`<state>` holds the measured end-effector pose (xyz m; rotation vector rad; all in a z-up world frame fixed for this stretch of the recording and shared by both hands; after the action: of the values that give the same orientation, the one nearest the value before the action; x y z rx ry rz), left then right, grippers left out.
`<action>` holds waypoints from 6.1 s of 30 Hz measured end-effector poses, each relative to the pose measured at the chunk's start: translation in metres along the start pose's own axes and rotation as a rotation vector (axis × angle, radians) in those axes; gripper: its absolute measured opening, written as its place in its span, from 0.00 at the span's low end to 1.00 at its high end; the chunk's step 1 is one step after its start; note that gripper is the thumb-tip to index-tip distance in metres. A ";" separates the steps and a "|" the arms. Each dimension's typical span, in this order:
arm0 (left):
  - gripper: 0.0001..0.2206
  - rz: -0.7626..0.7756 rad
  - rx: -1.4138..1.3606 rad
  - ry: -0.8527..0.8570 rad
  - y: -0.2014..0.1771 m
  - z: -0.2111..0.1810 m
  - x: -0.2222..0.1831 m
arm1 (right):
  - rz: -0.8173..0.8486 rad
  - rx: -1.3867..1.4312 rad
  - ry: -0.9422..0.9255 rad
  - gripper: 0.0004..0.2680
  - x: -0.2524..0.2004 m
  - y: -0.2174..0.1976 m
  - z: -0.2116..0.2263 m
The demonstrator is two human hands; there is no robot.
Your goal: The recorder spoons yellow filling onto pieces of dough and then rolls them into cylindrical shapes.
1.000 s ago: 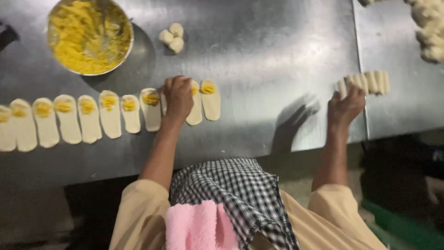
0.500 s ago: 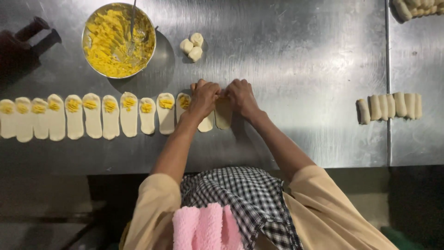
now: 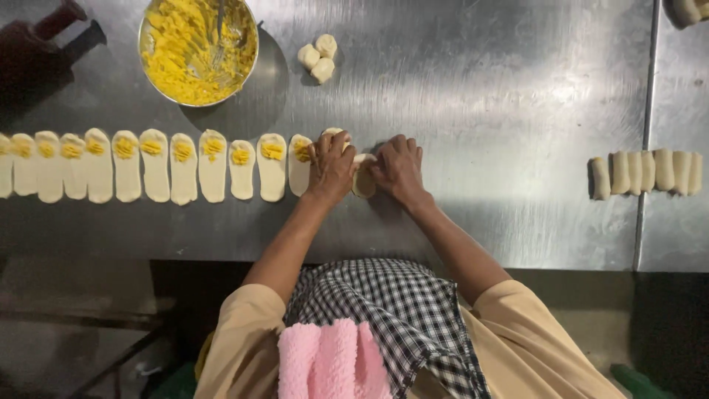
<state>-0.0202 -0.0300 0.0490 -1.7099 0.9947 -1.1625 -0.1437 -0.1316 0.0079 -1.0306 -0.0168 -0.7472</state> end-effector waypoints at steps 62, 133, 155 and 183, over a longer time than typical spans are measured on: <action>0.23 0.021 -0.135 0.180 0.046 -0.046 -0.159 | 0.014 -0.555 0.138 0.19 0.033 0.066 0.040; 0.16 -0.270 -0.036 -0.308 -0.085 0.145 -0.252 | 0.000 -0.561 0.098 0.26 -0.071 0.087 0.068; 0.10 -0.295 -0.151 -0.154 -0.045 0.119 -0.100 | -0.798 -0.621 0.242 0.06 -0.130 -0.298 -0.012; 0.07 -0.061 -0.187 -0.035 -0.003 0.063 -0.072 | -0.033 0.127 0.089 0.12 -0.014 0.039 0.028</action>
<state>0.0215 0.0497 0.0149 -1.9135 1.0643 -1.1032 -0.1233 -0.0909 -0.0119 -0.8774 -0.0047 -0.8117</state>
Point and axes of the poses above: each hand's wrist, its own x-axis towards the middle knuckle, its own y-axis out of the palm, z = x × y, the point moved 5 cm from there along x, towards the middle knuckle
